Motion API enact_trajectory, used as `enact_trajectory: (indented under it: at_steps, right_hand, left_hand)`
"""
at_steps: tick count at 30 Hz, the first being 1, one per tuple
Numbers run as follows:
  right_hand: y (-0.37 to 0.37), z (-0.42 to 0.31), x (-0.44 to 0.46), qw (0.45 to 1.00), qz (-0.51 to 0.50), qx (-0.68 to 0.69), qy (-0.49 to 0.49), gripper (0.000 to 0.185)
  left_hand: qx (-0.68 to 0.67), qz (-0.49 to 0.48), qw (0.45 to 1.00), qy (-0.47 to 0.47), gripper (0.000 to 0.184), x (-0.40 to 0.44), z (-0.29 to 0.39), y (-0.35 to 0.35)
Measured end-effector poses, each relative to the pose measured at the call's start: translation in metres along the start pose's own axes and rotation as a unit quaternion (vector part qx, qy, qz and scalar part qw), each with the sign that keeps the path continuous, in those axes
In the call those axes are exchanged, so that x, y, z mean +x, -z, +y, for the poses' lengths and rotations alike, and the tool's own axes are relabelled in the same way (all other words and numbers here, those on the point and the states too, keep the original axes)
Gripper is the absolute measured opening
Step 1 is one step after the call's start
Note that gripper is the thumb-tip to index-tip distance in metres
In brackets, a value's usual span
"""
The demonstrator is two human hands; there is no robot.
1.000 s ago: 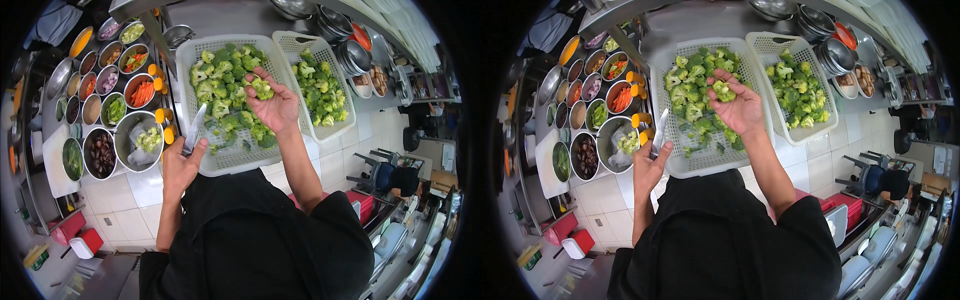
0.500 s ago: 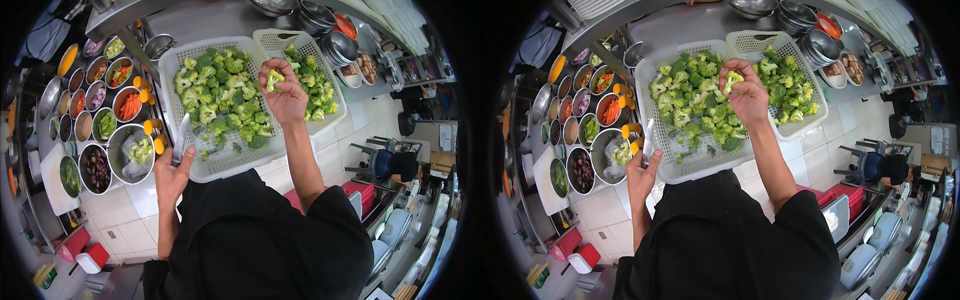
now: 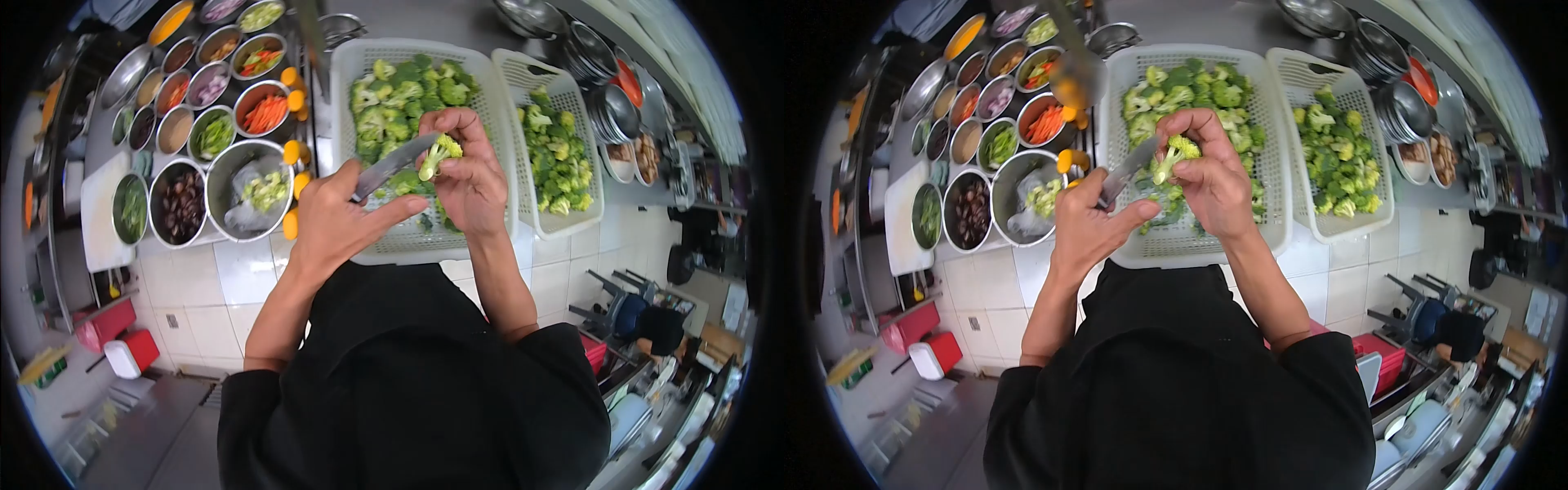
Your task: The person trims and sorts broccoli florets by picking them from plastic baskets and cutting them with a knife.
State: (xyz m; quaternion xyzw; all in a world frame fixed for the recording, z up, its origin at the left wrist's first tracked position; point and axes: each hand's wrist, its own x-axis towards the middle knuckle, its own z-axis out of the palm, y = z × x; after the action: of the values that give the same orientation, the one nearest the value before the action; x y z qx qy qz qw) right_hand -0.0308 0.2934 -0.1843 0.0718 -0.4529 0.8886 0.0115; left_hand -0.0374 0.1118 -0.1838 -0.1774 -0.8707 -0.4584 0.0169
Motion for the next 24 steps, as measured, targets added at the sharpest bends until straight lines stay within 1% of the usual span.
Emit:
enact_trajectory:
  at_steps: [1,2,5,12,18,21,24]
  right_hand:
    - [-0.006,0.003,0.000,1.000,0.006,0.011,-0.024,0.040]
    - [-0.007,0.007,0.001,0.999,-0.010,0.016,-0.043,0.039]
    - [-0.023,0.014,0.003,0.997,-0.018,0.040,-0.068,0.038]
    - [-0.046,0.031,0.012,0.992,-0.058,0.058,-0.092,0.035]
    - [-0.068,0.046,0.020,0.990,-0.073,0.052,-0.107,0.035]
    - [-0.078,0.058,0.024,0.989,-0.076,0.051,-0.112,0.034]
    - [-0.088,0.071,0.030,0.989,-0.076,0.050,-0.114,0.032]
  left_hand:
    - [0.010,0.000,1.000,-0.019,0.066,0.002,0.001,0.004]
    - [0.019,0.000,0.999,-0.039,0.067,0.004,0.000,0.007]
    - [0.043,0.027,0.996,-0.079,0.070,0.005,-0.007,0.014]
    - [0.028,0.032,0.998,-0.051,0.069,-0.003,-0.025,0.033]
    - [-0.015,0.039,0.998,-0.045,0.060,-0.014,-0.046,0.047]
    - [-0.012,0.041,0.999,-0.032,0.057,-0.020,-0.060,0.052]
    - [-0.004,0.068,0.997,-0.032,0.055,-0.024,-0.072,0.057]
